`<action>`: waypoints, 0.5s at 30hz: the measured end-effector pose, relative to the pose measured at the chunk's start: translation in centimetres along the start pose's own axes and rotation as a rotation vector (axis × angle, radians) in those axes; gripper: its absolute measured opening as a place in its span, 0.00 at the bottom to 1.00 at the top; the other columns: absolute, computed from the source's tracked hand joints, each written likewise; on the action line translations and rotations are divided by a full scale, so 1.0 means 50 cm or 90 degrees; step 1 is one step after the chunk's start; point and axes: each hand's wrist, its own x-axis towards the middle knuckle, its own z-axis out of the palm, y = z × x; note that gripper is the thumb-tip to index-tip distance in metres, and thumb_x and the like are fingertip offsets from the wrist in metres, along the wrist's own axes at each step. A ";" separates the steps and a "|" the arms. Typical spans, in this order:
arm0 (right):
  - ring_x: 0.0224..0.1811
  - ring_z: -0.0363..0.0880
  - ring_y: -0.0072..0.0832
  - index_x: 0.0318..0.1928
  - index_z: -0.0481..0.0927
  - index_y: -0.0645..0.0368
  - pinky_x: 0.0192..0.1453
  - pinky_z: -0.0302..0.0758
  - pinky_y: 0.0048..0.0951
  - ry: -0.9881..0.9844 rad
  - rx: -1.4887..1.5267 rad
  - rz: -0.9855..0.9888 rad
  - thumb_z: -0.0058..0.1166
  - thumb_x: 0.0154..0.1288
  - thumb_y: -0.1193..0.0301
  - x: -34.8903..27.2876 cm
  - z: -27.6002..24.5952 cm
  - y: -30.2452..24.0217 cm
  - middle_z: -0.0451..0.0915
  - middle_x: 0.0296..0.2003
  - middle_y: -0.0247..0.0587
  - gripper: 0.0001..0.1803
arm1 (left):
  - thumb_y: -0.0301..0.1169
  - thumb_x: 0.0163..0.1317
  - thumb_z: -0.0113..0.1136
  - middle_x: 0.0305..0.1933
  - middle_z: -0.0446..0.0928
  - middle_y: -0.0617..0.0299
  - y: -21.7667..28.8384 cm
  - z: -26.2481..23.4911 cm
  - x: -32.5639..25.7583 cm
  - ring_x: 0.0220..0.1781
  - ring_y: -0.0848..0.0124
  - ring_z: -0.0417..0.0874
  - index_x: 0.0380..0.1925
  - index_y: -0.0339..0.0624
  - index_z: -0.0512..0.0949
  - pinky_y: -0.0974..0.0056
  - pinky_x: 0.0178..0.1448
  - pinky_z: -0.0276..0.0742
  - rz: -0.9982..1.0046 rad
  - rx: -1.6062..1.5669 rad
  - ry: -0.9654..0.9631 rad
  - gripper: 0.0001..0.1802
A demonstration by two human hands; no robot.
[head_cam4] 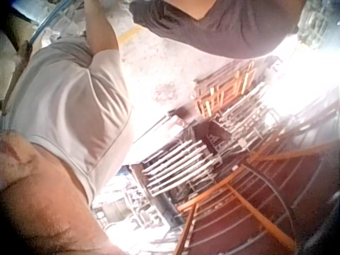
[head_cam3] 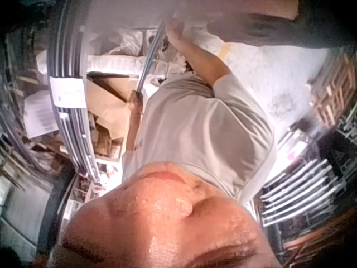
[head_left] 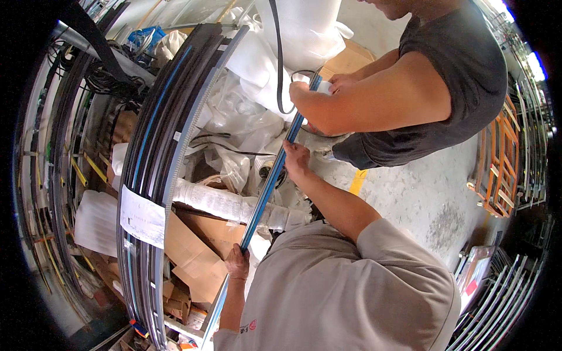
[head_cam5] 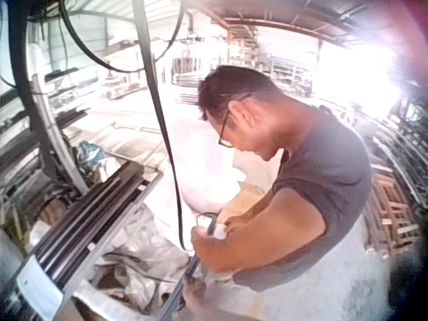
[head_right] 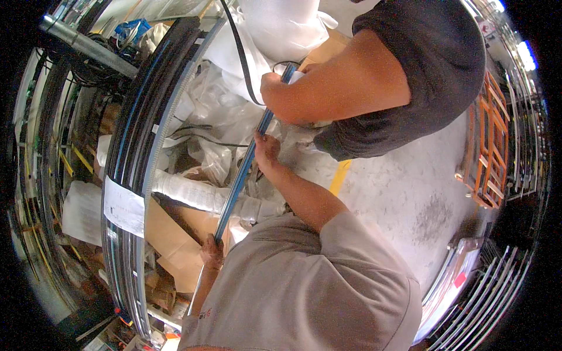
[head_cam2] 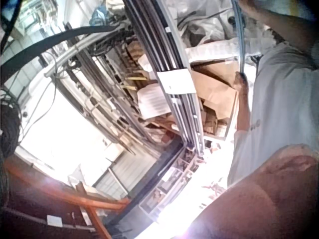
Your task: The person measures a metal bar with a tape measure, marks it with a pen, and then cuts it using an angle grinder. After cutting, they carry the metal bars across the workshop and place them with other metal pieces.
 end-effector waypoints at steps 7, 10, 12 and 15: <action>0.21 0.77 0.31 0.37 0.70 0.59 0.24 0.76 0.34 -0.116 0.281 0.148 0.54 0.73 0.61 -0.017 -0.001 -0.045 0.76 0.23 0.38 0.14 | 0.34 0.54 0.65 0.22 0.74 0.54 -0.011 0.017 -0.007 0.22 0.54 0.78 0.37 0.43 0.72 0.51 0.25 0.75 -0.004 0.030 0.051 0.15; 0.26 0.81 0.35 0.40 0.68 0.61 0.29 0.80 0.36 -0.146 0.370 0.197 0.50 0.75 0.63 -0.026 -0.005 -0.074 0.78 0.28 0.44 0.13 | 0.37 0.55 0.66 0.21 0.74 0.55 -0.013 0.017 -0.004 0.20 0.54 0.78 0.30 0.44 0.71 0.50 0.24 0.75 -0.002 0.016 0.059 0.14; 0.28 0.82 0.36 0.39 0.67 0.62 0.32 0.82 0.37 -0.163 0.403 0.226 0.48 0.76 0.64 -0.035 -0.015 -0.092 0.78 0.30 0.46 0.13 | 0.38 0.55 0.66 0.19 0.74 0.55 -0.018 0.023 -0.008 0.19 0.54 0.78 0.27 0.45 0.70 0.50 0.24 0.75 -0.016 0.033 0.051 0.14; 0.30 0.81 0.36 0.41 0.67 0.61 0.35 0.82 0.38 -0.168 0.545 0.271 0.47 0.76 0.64 -0.037 -0.009 -0.099 0.77 0.32 0.47 0.13 | 0.39 0.56 0.66 0.18 0.73 0.55 -0.019 0.029 -0.011 0.18 0.54 0.78 0.24 0.46 0.70 0.50 0.23 0.75 -0.028 0.051 0.056 0.15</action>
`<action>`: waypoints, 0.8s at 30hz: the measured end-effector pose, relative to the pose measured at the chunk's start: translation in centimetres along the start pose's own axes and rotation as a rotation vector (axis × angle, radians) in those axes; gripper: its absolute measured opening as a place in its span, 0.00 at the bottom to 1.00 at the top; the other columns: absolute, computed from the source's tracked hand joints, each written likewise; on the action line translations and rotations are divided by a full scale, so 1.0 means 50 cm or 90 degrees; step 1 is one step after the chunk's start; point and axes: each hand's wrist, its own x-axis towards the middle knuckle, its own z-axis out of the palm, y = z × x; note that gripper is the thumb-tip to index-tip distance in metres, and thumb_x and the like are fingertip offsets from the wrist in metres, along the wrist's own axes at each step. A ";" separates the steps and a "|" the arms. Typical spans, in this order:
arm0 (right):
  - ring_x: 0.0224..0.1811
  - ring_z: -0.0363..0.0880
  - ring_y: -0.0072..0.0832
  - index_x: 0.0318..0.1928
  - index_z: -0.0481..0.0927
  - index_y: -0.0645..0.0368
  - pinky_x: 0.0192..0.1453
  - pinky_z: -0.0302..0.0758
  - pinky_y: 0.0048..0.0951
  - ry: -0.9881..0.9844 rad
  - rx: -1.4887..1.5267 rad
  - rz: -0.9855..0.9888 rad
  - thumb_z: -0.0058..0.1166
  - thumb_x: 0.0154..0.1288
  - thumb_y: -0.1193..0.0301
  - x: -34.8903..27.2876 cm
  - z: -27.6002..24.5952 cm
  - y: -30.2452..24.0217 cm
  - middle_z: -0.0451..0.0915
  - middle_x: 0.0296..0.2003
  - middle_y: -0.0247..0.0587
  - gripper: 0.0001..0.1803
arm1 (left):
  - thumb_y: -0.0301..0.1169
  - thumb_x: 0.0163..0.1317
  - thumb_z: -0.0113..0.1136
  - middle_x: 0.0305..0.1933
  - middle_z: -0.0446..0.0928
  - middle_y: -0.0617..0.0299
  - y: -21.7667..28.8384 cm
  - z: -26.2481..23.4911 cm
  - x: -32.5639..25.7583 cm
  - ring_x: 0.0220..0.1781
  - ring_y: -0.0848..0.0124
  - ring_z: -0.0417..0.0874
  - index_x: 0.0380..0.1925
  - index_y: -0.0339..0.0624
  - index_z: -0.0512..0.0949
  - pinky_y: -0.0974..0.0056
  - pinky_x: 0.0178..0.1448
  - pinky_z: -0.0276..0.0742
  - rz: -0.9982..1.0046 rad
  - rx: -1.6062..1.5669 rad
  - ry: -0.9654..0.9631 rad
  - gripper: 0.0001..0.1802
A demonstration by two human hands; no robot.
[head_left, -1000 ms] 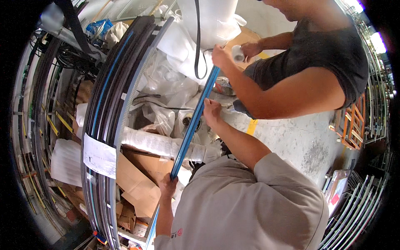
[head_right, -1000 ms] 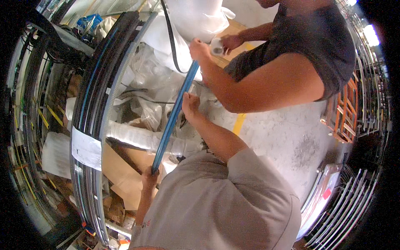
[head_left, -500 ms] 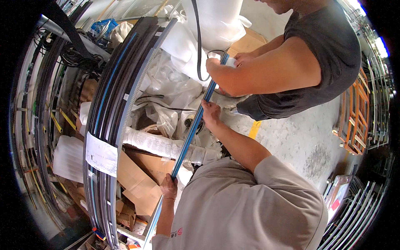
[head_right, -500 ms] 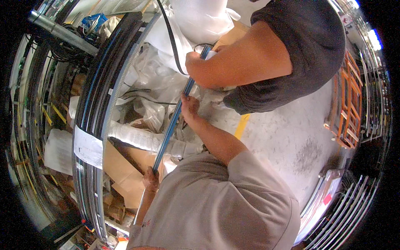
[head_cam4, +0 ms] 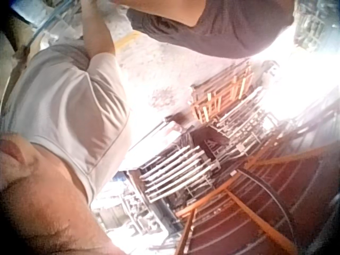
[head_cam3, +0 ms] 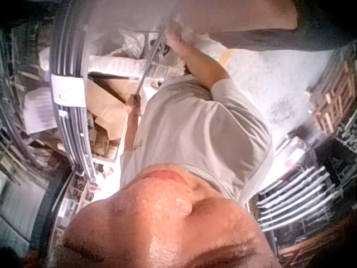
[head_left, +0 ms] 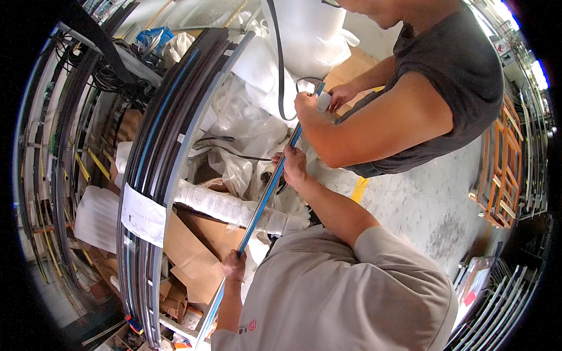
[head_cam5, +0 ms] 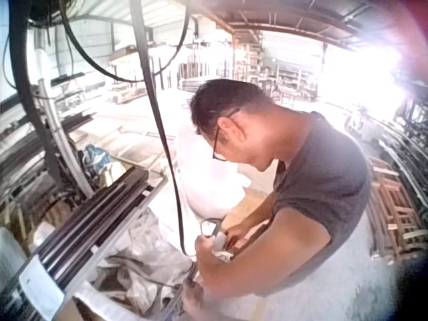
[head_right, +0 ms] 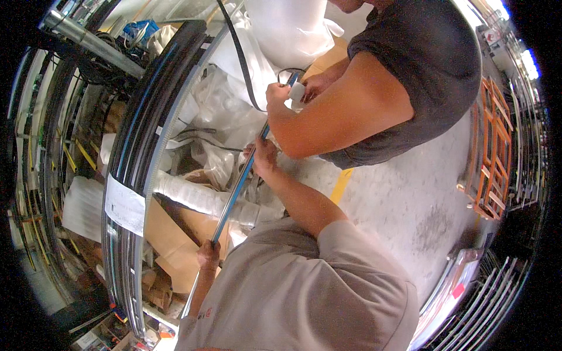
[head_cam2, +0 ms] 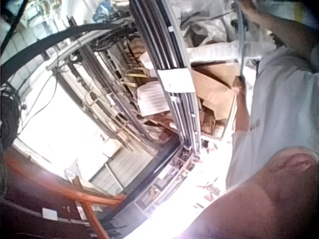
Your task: The person measures a metal bar with a tape measure, marks it with a pen, and then cuts it using an angle grinder. After cutting, they carry the metal bars across the workshop and place them with other metal pieces.
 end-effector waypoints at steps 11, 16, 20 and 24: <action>0.21 0.72 0.27 0.38 0.68 0.57 0.24 0.72 0.33 0.023 -0.105 -0.044 0.46 0.75 0.65 0.039 0.003 0.032 0.72 0.24 0.37 0.09 | 0.39 0.55 0.68 0.19 0.74 0.53 0.024 -0.018 0.009 0.21 0.51 0.78 0.24 0.44 0.70 0.49 0.27 0.75 -0.038 -0.085 0.037 0.16; 0.20 0.70 0.26 0.38 0.68 0.56 0.24 0.70 0.32 0.019 -0.072 -0.024 0.46 0.74 0.66 0.031 0.013 0.018 0.71 0.22 0.36 0.08 | 0.40 0.52 0.70 0.21 0.76 0.51 0.057 -0.030 0.030 0.23 0.49 0.79 0.24 0.43 0.72 0.47 0.31 0.76 -0.083 -0.062 0.054 0.17; 0.20 0.69 0.24 0.37 0.69 0.56 0.25 0.68 0.29 0.074 -0.082 -0.001 0.46 0.75 0.67 0.022 0.022 0.009 0.70 0.21 0.35 0.08 | 0.41 0.50 0.71 0.21 0.79 0.49 0.054 -0.002 0.030 0.25 0.48 0.82 0.16 0.44 0.75 0.47 0.31 0.77 -0.189 -0.007 -0.016 0.17; 0.20 0.69 0.24 0.35 0.69 0.56 0.24 0.67 0.28 0.067 -0.097 -0.029 0.47 0.74 0.67 0.023 0.017 0.021 0.69 0.20 0.34 0.09 | 0.39 0.52 0.67 0.23 0.80 0.48 0.053 0.001 0.028 0.27 0.46 0.83 0.19 0.44 0.75 0.46 0.33 0.79 -0.207 -0.014 -0.035 0.14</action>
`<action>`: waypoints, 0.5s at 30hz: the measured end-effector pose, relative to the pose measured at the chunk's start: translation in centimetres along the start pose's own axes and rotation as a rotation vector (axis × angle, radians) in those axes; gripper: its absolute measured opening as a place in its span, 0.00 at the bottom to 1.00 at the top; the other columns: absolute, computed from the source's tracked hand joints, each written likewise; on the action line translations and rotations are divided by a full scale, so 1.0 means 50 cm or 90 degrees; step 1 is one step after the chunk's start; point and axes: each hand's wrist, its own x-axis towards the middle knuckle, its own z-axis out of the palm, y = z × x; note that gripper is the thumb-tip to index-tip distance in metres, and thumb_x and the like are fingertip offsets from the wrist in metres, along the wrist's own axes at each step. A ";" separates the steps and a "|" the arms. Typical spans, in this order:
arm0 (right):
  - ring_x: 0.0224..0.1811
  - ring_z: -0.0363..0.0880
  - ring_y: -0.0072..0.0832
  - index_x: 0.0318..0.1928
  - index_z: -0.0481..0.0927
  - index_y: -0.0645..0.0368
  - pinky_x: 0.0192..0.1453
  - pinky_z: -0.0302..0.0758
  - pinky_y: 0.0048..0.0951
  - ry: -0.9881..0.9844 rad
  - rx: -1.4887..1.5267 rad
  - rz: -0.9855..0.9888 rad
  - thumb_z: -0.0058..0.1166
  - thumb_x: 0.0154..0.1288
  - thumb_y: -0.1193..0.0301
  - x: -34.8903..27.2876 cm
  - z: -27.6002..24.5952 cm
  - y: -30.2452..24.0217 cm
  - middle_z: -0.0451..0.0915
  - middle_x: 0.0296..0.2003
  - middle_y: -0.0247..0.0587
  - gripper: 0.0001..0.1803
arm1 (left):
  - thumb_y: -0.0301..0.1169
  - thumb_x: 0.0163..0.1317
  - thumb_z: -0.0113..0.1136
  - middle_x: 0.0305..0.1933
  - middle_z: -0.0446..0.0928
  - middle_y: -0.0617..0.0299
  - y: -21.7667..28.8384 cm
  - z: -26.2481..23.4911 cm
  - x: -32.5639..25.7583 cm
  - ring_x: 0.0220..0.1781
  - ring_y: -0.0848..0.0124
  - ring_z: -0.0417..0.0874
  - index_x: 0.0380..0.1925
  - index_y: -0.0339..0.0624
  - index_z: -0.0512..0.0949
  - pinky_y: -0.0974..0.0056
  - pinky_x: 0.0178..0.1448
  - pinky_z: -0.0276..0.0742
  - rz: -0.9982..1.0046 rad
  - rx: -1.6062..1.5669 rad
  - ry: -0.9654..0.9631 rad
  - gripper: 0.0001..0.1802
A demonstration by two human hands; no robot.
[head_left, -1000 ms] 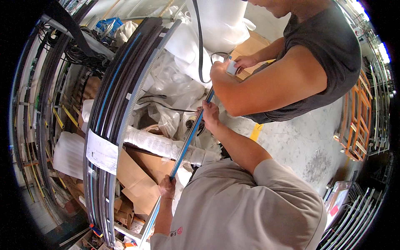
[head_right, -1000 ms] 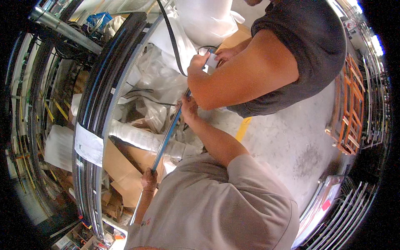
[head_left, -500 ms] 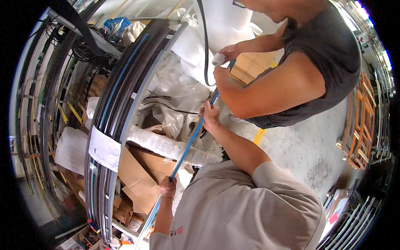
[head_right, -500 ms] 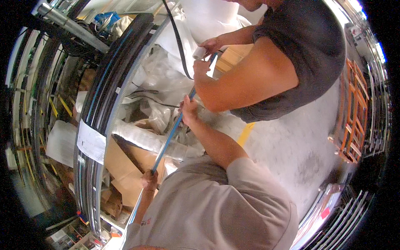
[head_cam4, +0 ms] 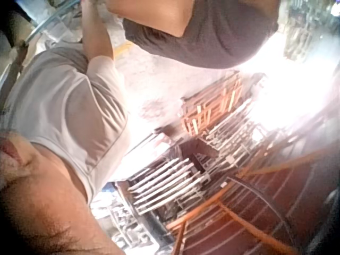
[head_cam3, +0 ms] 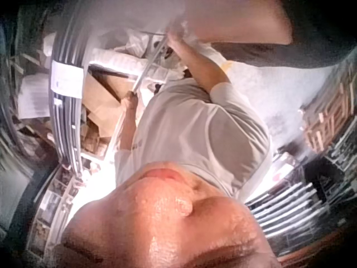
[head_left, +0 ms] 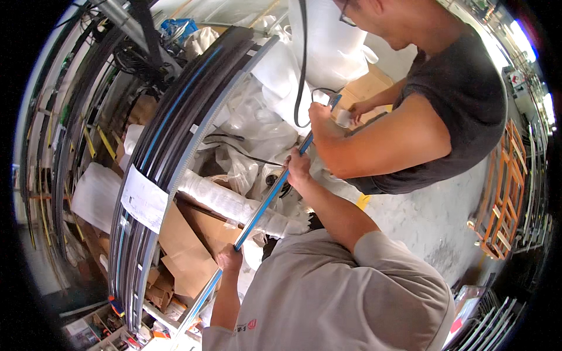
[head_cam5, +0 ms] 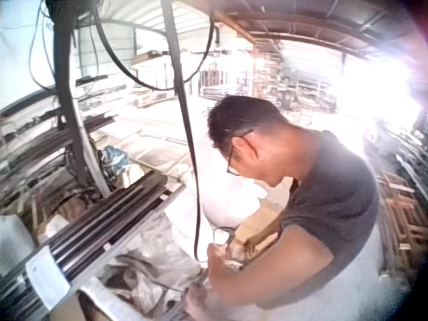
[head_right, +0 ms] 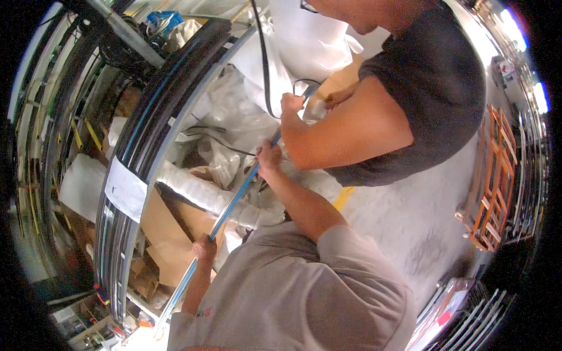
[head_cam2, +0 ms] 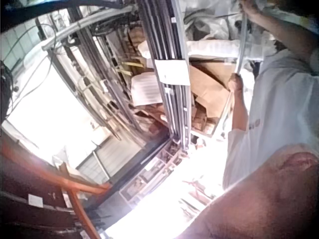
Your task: The person measures a metal bar with a tape measure, marks it with a pen, and then cuts it using an angle grinder. After cutting, they carry the metal bars across the workshop and place them with other metal pieces.
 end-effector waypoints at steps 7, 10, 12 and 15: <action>0.17 0.69 0.26 0.35 0.65 0.54 0.19 0.67 0.32 -0.013 -0.030 -0.012 0.48 0.72 0.68 0.004 0.008 0.002 0.68 0.21 0.34 0.09 | 0.39 0.54 0.64 0.24 0.81 0.49 0.010 -0.020 -0.002 0.28 0.47 0.84 0.20 0.45 0.76 0.47 0.34 0.81 -0.035 -0.004 -0.036 0.12; 0.17 0.69 0.27 0.36 0.65 0.54 0.20 0.69 0.33 -0.038 -0.027 -0.018 0.48 0.72 0.68 0.033 -0.013 0.006 0.67 0.21 0.34 0.08 | 0.40 0.56 0.62 0.25 0.81 0.49 0.016 -0.042 0.018 0.29 0.47 0.84 0.21 0.44 0.77 0.46 0.35 0.81 -0.027 -0.025 -0.049 0.13; 0.18 0.68 0.27 0.37 0.66 0.55 0.20 0.70 0.33 -0.044 -0.029 -0.001 0.47 0.73 0.67 0.051 -0.026 0.015 0.68 0.22 0.34 0.07 | 0.41 0.56 0.61 0.25 0.81 0.49 0.025 -0.051 0.017 0.30 0.47 0.84 0.21 0.44 0.77 0.46 0.36 0.81 -0.055 -0.007 -0.073 0.13; 0.18 0.67 0.26 0.37 0.66 0.54 0.21 0.71 0.32 -0.036 -0.055 0.030 0.44 0.75 0.65 0.048 -0.021 0.017 0.68 0.22 0.33 0.09 | 0.40 0.56 0.60 0.27 0.82 0.50 0.025 -0.055 0.007 0.33 0.47 0.85 0.23 0.45 0.79 0.46 0.38 0.82 -0.096 -0.026 -0.071 0.12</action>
